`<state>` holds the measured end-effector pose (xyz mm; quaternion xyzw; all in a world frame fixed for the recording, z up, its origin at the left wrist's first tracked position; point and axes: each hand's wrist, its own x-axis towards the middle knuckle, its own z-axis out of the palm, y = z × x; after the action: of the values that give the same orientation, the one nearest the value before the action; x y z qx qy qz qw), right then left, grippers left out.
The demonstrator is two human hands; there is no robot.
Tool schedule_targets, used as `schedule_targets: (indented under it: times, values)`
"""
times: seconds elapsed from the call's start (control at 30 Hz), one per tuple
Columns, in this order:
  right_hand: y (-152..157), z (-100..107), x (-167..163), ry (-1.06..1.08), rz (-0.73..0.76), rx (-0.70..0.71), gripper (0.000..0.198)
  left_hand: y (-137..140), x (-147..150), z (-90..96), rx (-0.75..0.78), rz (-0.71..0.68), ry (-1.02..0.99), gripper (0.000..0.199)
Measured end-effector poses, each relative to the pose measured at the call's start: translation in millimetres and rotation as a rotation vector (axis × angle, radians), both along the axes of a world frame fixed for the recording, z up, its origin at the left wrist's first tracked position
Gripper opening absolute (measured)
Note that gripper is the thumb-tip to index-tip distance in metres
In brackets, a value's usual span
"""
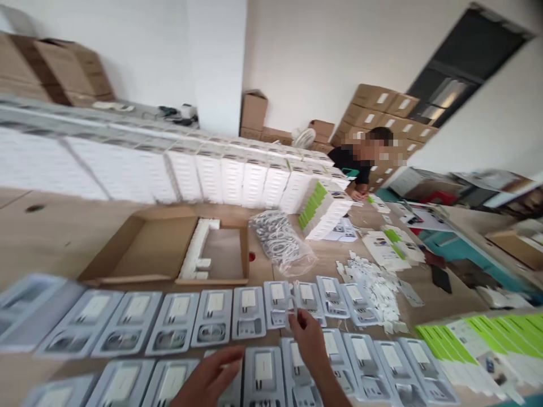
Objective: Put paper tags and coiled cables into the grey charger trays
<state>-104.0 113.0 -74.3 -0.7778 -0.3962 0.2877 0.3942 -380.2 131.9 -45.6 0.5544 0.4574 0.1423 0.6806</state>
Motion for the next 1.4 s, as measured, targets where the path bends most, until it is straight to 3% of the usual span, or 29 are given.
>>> schedule_targets:
  times: [0.07,0.13,0.2,0.27,0.4,0.5,0.67,0.77,0.87,1.1,1.23,1.4]
  values:
    - [-18.3,14.7,-57.6,0.044,0.146,0.039,0.039,2.5,22.8,12.5,-0.233,0.063,-0.230,0.054]
    - [-30.3,30.4,-101.8,-0.002,0.288,0.075,0.038,7.0,34.0,20.7,-0.377,0.232,-0.394,0.056]
    - [-36.9,45.4,-124.7,-0.097,0.423,0.104,0.038,8.7,30.9,26.0,-0.416,0.390,-0.444,0.052]
    - [-39.8,59.0,-128.3,-0.212,0.510,0.113,0.034,7.4,17.2,30.6,-0.378,0.424,-0.402,0.048]
    - [-37.0,81.2,-116.2,-0.531,0.550,0.198,0.036,1.3,-11.7,37.5,-0.210,0.105,-0.203,0.035]
    - [-27.4,92.1,-114.4,-0.810,0.716,0.284,0.048,-7.0,-19.6,38.7,-0.117,-0.079,-0.175,0.019]
    - [-18.8,107.2,-115.5,-1.055,0.819,0.297,0.014,-19.4,-25.3,34.0,-0.104,-0.084,-0.264,0.015]
    - [-24.2,119.9,-116.7,-1.113,0.852,0.182,0.016,-20.7,-28.6,30.7,0.044,-0.097,-0.142,0.026]
    - [-30.8,130.5,-123.0,-0.940,0.852,0.086,0.019,-21.3,-30.1,31.8,0.232,-0.047,-0.006,0.033]
    - [-31.8,124.5,-151.6,-0.159,0.618,0.129,0.025,-29.0,-39.2,46.4,0.362,-0.001,-0.028,0.019]
    - [-26.6,111.9,-161.3,0.118,0.521,0.135,0.026,-29.1,-40.1,50.4,0.315,0.031,-0.072,0.020]
    - [-21.5,93.0,-162.1,0.509,0.423,0.081,0.030,-25.0,-33.6,48.3,0.151,0.082,-0.156,0.021]
